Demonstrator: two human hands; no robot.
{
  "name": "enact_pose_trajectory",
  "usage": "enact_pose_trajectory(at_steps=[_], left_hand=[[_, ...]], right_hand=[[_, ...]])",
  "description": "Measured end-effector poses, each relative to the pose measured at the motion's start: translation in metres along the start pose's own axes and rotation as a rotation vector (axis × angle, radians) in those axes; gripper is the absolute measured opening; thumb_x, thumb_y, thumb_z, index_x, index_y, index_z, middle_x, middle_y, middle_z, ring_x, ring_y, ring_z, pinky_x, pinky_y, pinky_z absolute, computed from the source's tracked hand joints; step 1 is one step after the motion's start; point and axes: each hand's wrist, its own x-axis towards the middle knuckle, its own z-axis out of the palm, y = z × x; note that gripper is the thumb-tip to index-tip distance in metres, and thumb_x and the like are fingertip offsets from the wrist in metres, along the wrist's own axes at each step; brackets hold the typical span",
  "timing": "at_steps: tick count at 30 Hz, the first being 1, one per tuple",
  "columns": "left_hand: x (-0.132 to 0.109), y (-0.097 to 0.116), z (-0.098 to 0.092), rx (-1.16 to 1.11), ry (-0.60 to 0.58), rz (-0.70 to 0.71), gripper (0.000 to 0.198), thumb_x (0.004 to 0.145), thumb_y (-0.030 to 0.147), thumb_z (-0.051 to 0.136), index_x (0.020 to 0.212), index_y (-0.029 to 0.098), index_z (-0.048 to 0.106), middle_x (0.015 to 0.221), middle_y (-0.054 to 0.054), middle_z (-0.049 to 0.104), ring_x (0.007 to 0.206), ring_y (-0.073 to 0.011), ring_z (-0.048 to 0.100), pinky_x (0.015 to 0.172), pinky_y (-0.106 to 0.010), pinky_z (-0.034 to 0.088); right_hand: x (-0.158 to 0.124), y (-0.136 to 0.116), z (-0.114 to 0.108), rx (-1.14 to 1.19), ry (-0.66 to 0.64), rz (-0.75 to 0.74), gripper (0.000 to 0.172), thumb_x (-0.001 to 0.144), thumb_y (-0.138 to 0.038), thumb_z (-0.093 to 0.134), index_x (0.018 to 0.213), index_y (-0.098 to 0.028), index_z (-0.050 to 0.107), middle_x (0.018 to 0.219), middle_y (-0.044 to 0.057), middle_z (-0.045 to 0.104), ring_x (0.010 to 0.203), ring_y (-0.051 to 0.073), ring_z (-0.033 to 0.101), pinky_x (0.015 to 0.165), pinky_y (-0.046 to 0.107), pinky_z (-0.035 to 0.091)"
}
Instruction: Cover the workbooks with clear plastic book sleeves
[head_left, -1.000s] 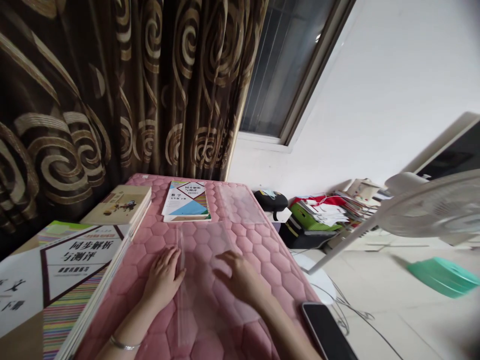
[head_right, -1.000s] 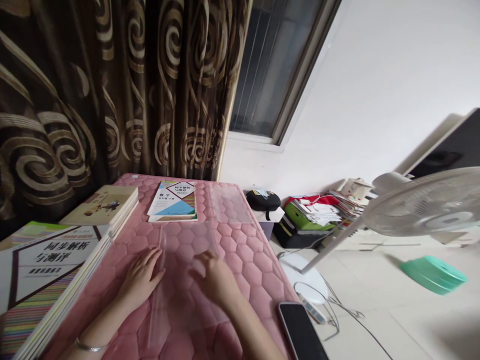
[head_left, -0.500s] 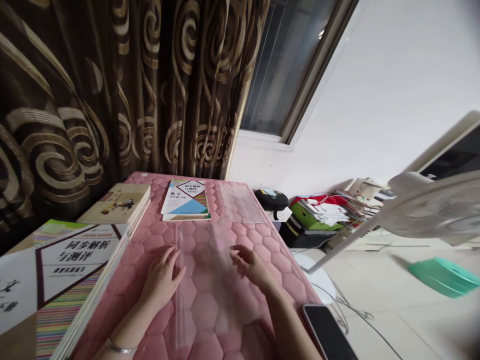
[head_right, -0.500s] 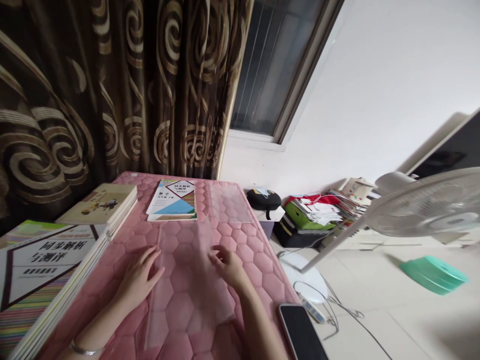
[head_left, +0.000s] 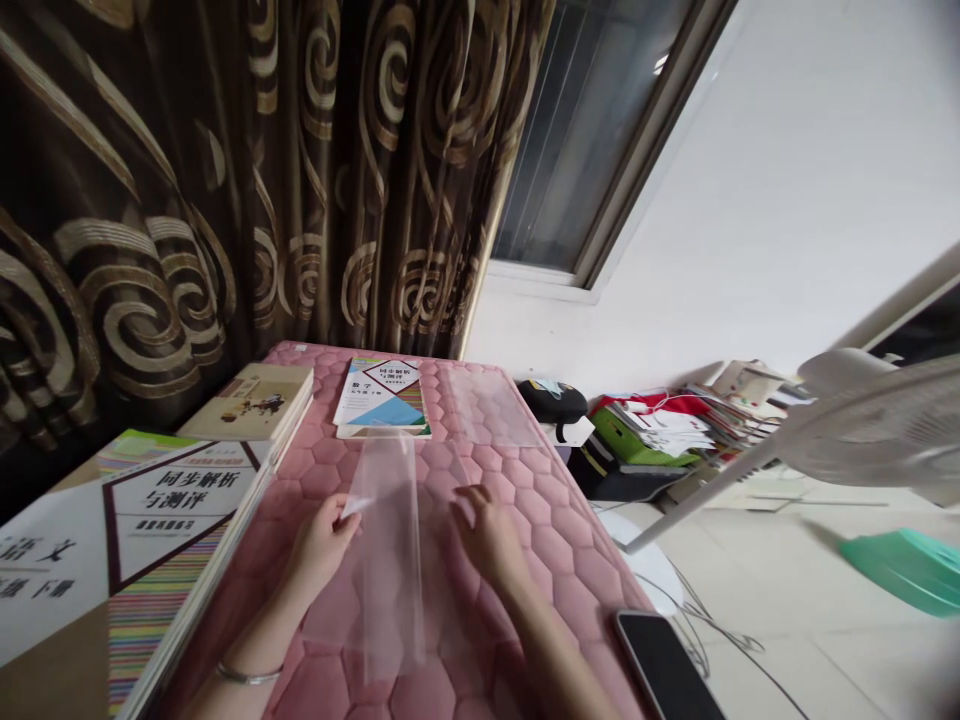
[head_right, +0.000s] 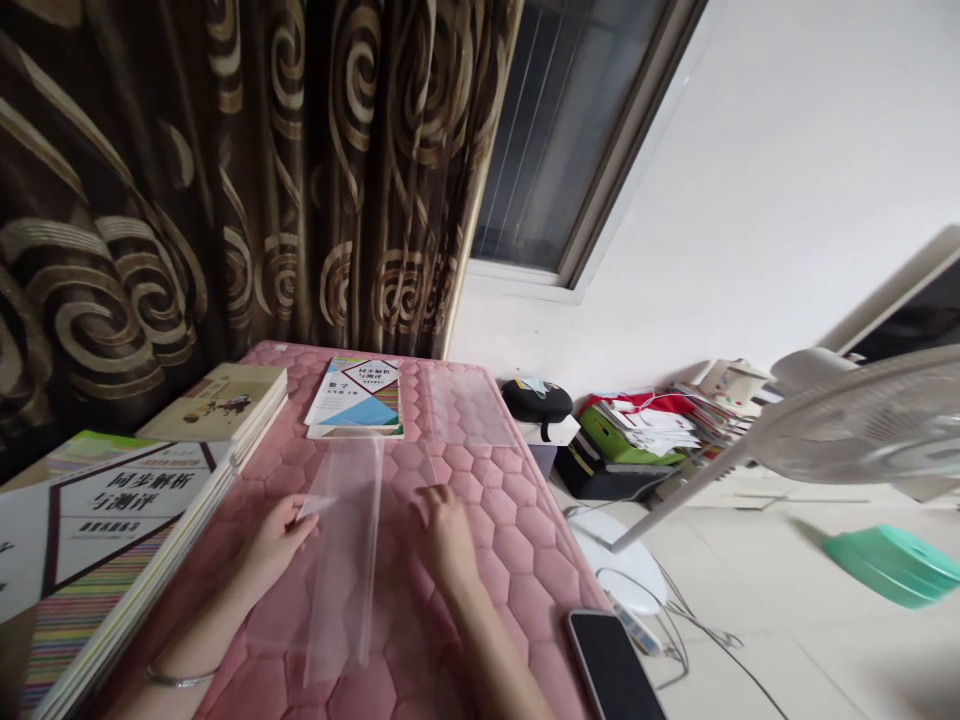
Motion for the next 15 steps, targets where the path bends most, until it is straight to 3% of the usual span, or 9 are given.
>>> enact_pose_trajectory(at_steps=[2,5,10,13,15], left_hand=[[0.000,-0.002,-0.003,0.009,0.003,-0.026,0.034,0.070,0.042,0.055,0.093,0.018,0.060,0.064,-0.001,0.069,0.054,-0.0175,0.062,0.053,-0.028,0.046],[-0.003,-0.001,-0.004,0.035,-0.005,-0.045,0.028,0.071,0.036,0.054,0.093,0.018,0.059,0.065,0.000,0.069,0.049,-0.0150,0.059,0.051,-0.026,0.044],[-0.003,0.002,-0.008,0.036,0.002,-0.044,0.027,0.073,0.031,0.051,0.095,0.018,0.058,0.063,0.001,0.067,0.053,-0.0172,0.062,0.053,-0.028,0.047],[0.004,-0.004,-0.024,0.052,0.075,-0.052,0.032,0.076,0.029,0.049,0.105,0.017,0.055,0.065,0.000,0.065,0.060,-0.0199,0.066,0.054,-0.028,0.049],[0.010,-0.011,-0.037,0.222,0.159,-0.009,0.031,0.078,0.026,0.048,0.107,0.018,0.055,0.073,-0.003,0.067,0.068,-0.0212,0.068,0.061,-0.031,0.051]], right_hand=[[0.010,0.018,-0.003,-0.198,0.051,0.198,0.037,0.092,-0.027,0.049,0.123,-0.012,0.061,0.116,0.020,0.063,0.103,0.028,0.064,0.084,0.037,0.049],[0.021,0.035,-0.002,-0.166,-0.032,0.325,0.045,0.090,-0.029,0.053,0.131,-0.012,0.055,0.106,0.015,0.067,0.092,0.024,0.067,0.075,0.031,0.049],[0.022,0.050,-0.004,0.115,-0.086,0.295,0.055,0.083,-0.023,0.052,0.137,-0.019,0.049,0.069,-0.003,0.063,0.066,0.015,0.062,0.061,0.023,0.045],[0.017,0.067,-0.024,0.209,-0.086,0.233,0.056,0.082,-0.024,0.048,0.137,-0.016,0.052,0.061,-0.005,0.056,0.056,0.014,0.054,0.055,0.023,0.042],[0.011,0.080,-0.043,0.164,-0.080,0.235,0.050,0.083,-0.024,0.047,0.129,-0.015,0.061,0.059,-0.004,0.053,0.053,0.013,0.050,0.053,0.023,0.040]])
